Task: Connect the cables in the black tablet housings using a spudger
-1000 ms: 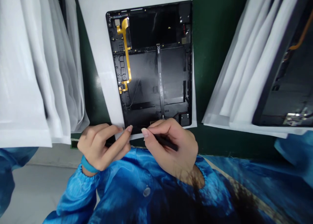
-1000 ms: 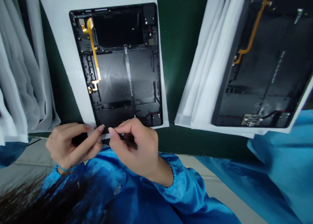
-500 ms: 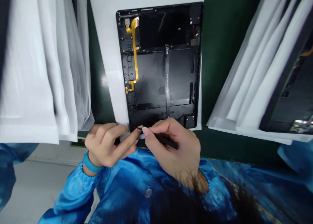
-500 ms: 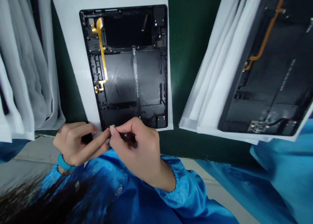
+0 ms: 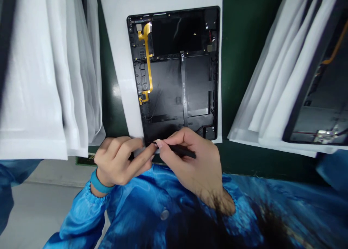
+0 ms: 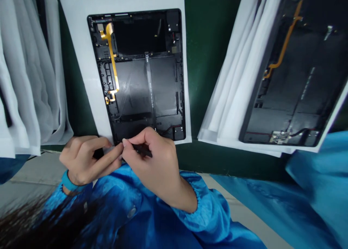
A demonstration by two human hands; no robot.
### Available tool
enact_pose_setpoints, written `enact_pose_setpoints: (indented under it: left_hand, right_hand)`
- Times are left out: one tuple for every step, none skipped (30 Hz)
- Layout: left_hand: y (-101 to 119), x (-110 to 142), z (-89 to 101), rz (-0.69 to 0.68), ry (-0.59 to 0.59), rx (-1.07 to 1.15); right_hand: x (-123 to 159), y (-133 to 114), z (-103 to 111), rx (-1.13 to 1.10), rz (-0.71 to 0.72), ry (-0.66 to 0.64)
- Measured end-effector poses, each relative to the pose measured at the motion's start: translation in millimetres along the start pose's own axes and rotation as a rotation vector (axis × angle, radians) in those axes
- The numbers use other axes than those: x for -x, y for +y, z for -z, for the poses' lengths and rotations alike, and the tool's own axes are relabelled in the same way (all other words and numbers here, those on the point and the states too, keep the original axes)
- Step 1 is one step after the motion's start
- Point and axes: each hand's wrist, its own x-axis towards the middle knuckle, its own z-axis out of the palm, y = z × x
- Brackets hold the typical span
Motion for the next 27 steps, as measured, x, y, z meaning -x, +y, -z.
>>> enact_pose_setpoints:
  left_hand:
    - [0.1,0.1,-0.1,-0.003,0.001,-0.002]
    - [0.4,0.5,-0.4,-0.001,0.000,0.001]
    - [0.9,1.0,-0.8,0.007,-0.003,0.008]
    - [1.4,1.7,-1.2,0.021,-0.006,0.019]
    - [2.0,2.4,-1.7,0.038,-0.009,0.029]
    - [2.6,3.1,-2.0,0.049,-0.016,0.038]
    - [3.2,3.6,-2.3,0.056,-0.017,0.044]
    - [3.6,4.1,-2.5,0.057,-0.018,0.048]
    - [3.9,4.3,-2.7,0.056,-0.018,0.051]
    - [4.0,4.4,-2.8,0.055,-0.019,0.052]
    - [4.1,4.4,-2.9,0.055,-0.019,0.053]
    - [4.0,4.2,-3.0,0.054,-0.017,0.053]
    - [3.8,4.0,-3.1,0.052,-0.013,0.052]
    - [3.6,3.7,-3.3,0.048,-0.011,0.053]
    - [3.4,3.4,-3.3,0.044,-0.008,0.054]
    - [3.2,3.1,-3.4,0.039,-0.007,0.056]
    - [2.9,2.8,-3.5,0.035,-0.006,0.056]
    - [2.7,2.6,-3.5,0.032,-0.007,0.056]
    - [2.6,2.4,-3.5,0.029,-0.006,0.055]
    - [2.5,2.3,-3.5,0.027,-0.005,0.054]
    - [2.4,2.2,-3.5,0.027,-0.005,0.054]
    - [2.4,2.3,-3.4,0.027,-0.006,0.055]
    - [2.4,2.3,-3.3,0.027,-0.008,0.057]
    - [2.5,2.4,-3.2,0.026,-0.010,0.058]
    - [2.5,2.4,-3.1,0.027,-0.013,0.060]
    - [2.6,2.4,-3.0,0.028,-0.017,0.062]
    - [2.8,2.4,-2.9,0.030,-0.020,0.062]
  right_hand:
    - [-0.1,0.1,0.4,0.000,0.000,-0.002]
    - [-0.1,0.0,0.8,-0.002,-0.004,-0.009]
    - [-0.1,-0.3,1.2,-0.004,-0.013,-0.016]
    - [-0.1,-0.7,1.5,-0.007,-0.025,-0.023]
    - [0.0,-1.2,1.8,-0.011,-0.039,-0.031]
    - [0.2,-1.7,2.0,-0.015,-0.053,-0.036]
    - [0.4,-2.0,2.2,-0.018,-0.063,-0.036]
    - [0.7,-2.3,2.2,-0.021,-0.069,-0.032]
    - [1.0,-2.3,2.1,-0.023,-0.068,-0.026]
    - [1.2,-2.2,2.0,-0.025,-0.063,-0.021]
    - [1.3,-2.0,1.9,-0.026,-0.058,-0.019]
    - [1.4,-1.6,1.8,-0.026,-0.052,-0.021]
    - [1.4,-1.2,1.8,-0.029,-0.047,-0.026]
    - [1.3,-0.8,1.7,-0.033,-0.044,-0.030]
    - [1.1,-0.4,1.8,-0.039,-0.042,-0.033]
    - [0.9,0.0,1.8,-0.045,-0.041,-0.034]
    - [0.8,0.3,1.9,-0.052,-0.039,-0.037]
    - [0.6,0.6,1.9,-0.057,-0.036,-0.038]
    - [0.5,0.9,1.9,-0.059,-0.034,-0.040]
    - [0.4,1.1,1.8,-0.057,-0.030,-0.043]
    - [0.4,1.3,1.7,-0.050,-0.026,-0.045]
    - [0.4,1.4,1.5,-0.042,-0.022,-0.045]
    - [0.5,1.6,1.2,-0.034,-0.017,-0.043]
    - [0.6,1.7,1.0,-0.028,-0.012,-0.039]
    - [0.7,1.8,0.8,-0.023,-0.006,-0.035]
    - [0.8,1.9,0.7,-0.021,0.000,-0.031]
    - [0.9,2.0,0.7,-0.019,0.003,-0.029]
